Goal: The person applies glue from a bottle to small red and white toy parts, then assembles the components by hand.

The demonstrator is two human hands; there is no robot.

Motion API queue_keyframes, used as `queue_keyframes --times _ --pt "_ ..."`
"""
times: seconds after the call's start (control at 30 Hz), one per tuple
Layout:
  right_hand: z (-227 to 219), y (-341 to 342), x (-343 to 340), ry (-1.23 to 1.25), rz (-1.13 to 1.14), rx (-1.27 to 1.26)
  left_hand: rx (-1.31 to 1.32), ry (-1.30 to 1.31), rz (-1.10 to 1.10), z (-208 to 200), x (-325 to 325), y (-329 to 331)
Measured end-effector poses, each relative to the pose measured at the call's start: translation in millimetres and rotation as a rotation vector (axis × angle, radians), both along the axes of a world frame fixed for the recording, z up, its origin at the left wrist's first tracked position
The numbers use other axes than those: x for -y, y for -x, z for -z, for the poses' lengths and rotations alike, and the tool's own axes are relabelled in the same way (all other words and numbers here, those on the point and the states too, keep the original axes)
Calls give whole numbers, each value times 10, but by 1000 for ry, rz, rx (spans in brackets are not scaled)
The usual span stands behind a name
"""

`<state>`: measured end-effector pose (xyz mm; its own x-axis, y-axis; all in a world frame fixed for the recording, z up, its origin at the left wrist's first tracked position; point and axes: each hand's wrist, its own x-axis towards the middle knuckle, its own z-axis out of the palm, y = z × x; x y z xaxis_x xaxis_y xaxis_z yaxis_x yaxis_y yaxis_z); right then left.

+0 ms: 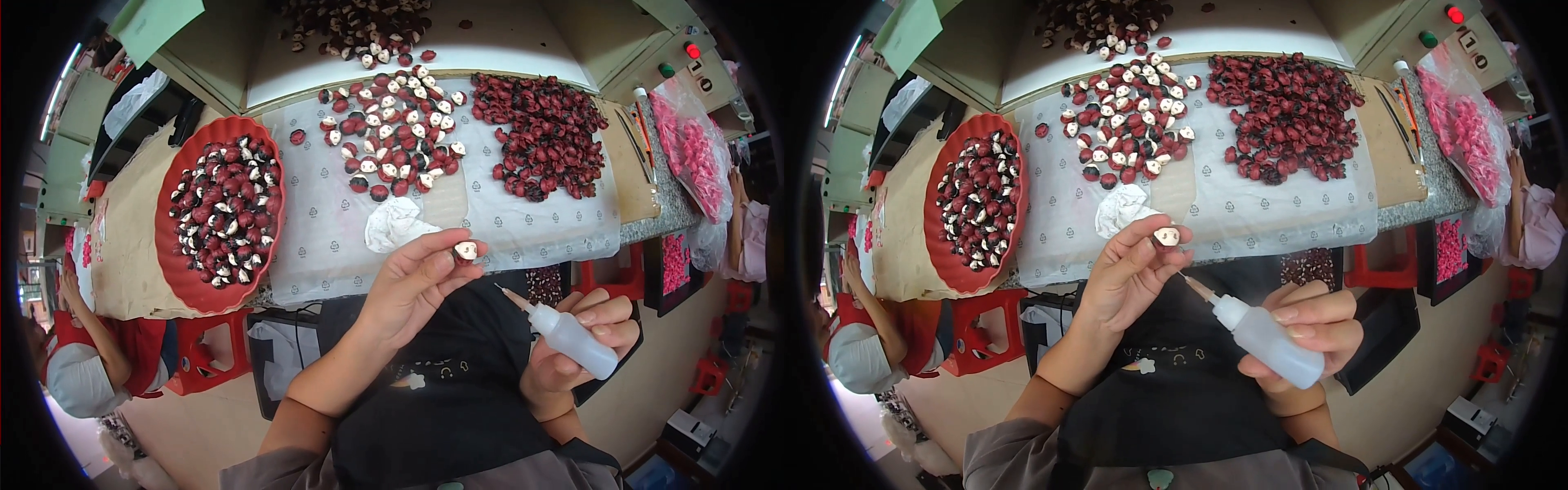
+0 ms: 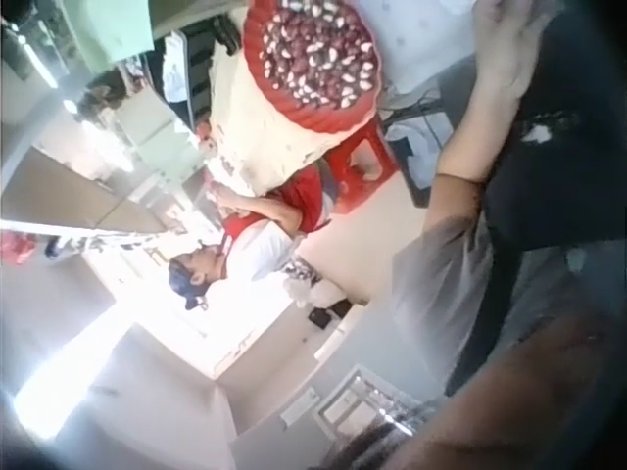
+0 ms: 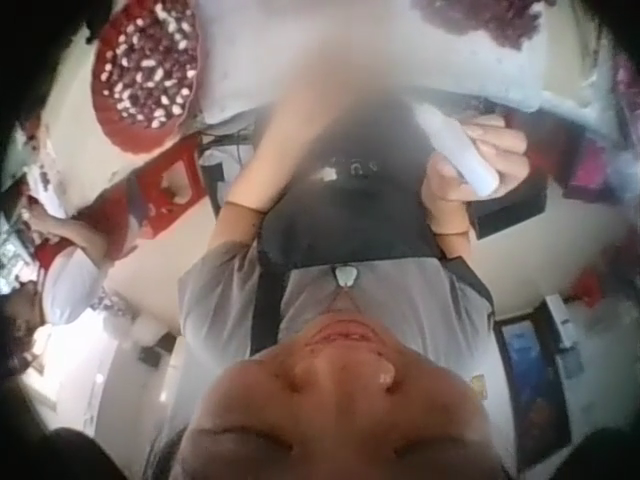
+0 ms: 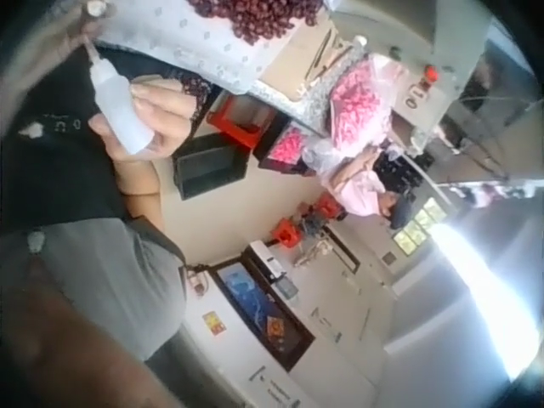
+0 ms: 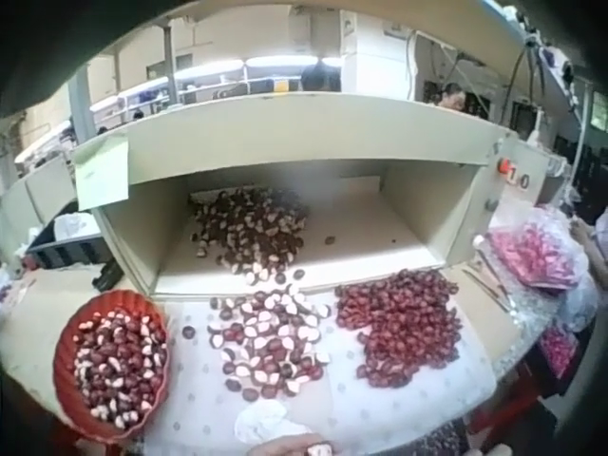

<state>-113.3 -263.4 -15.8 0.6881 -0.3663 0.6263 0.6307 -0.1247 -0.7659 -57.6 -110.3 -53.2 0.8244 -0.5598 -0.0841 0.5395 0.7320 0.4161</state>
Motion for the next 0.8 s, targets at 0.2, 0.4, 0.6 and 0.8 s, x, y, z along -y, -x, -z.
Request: queue_keyframes --times 0.2,0.4,0.6,0.8 --pt "49 -17 12 154 -45 83 -8 -7 6 -1 4 7" --pt "71 -7 24 265 -99 91 20 -2 36 9 14 14" --pt "54 8 37 349 -159 46 8 -6 59 -30 22 42" --pt "59 20 23 342 -166 16 21 -4 65 -9 28 53"
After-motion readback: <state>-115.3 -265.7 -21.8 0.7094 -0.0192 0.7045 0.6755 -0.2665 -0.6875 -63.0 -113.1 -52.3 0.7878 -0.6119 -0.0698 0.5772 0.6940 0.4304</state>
